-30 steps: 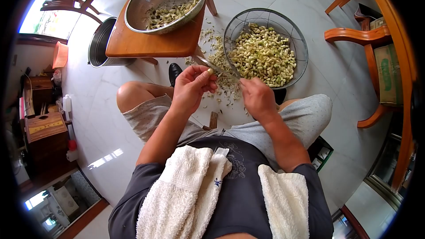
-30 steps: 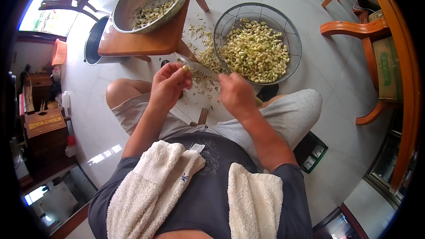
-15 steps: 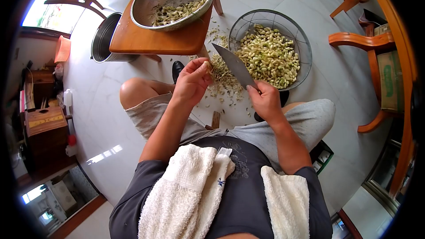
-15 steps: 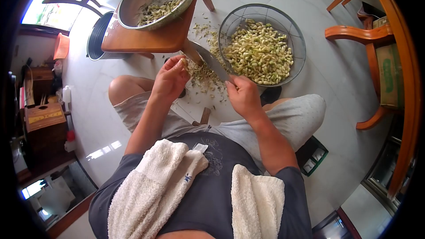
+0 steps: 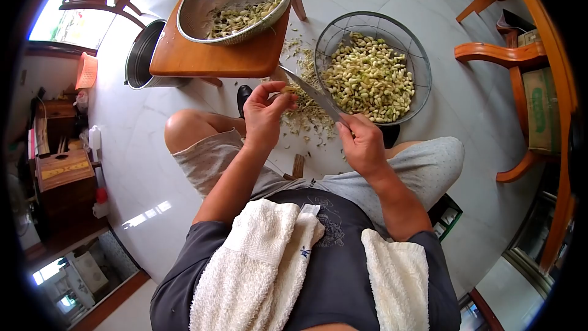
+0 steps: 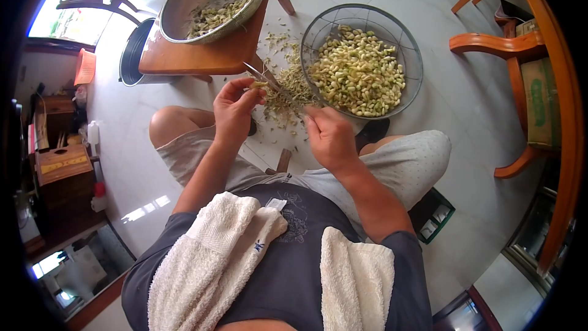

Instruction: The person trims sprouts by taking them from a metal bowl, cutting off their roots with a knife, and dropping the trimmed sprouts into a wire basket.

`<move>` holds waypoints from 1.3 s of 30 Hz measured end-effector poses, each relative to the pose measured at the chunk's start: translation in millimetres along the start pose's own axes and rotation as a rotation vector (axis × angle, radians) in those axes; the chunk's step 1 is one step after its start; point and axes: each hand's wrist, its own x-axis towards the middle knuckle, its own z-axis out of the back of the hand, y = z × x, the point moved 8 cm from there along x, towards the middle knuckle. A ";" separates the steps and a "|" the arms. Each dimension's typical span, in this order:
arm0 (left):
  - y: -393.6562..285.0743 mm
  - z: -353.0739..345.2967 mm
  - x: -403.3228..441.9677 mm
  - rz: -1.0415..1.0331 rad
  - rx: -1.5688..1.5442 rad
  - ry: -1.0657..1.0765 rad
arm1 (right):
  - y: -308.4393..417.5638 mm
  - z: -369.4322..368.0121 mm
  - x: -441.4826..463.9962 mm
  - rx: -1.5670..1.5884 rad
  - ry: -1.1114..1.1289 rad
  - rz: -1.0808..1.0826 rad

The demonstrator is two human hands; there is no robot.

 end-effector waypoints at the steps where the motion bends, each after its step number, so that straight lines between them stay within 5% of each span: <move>1: -0.1 -1.4 -0.3 -0.009 0.011 0.001 | -1.1 -1.6 -0.4 -0.013 0.012 -0.001; 16: -0.8 -9.1 -5.7 -0.131 0.179 -0.049 | -4.4 -9.1 -2.2 -0.070 0.006 -0.007; 22: -13.0 -6.8 -3.3 -0.166 0.147 -0.078 | -60.4 -31.9 -15.0 -0.378 0.343 -0.250; 35: 56.5 -131.0 95.6 -0.110 0.686 0.291 | -95.0 -53.6 -28.5 -0.505 0.583 -0.278; 39: -3.8 -160.3 89.0 -0.087 0.792 0.458 | -97.8 -48.0 -27.3 -0.433 0.544 -0.342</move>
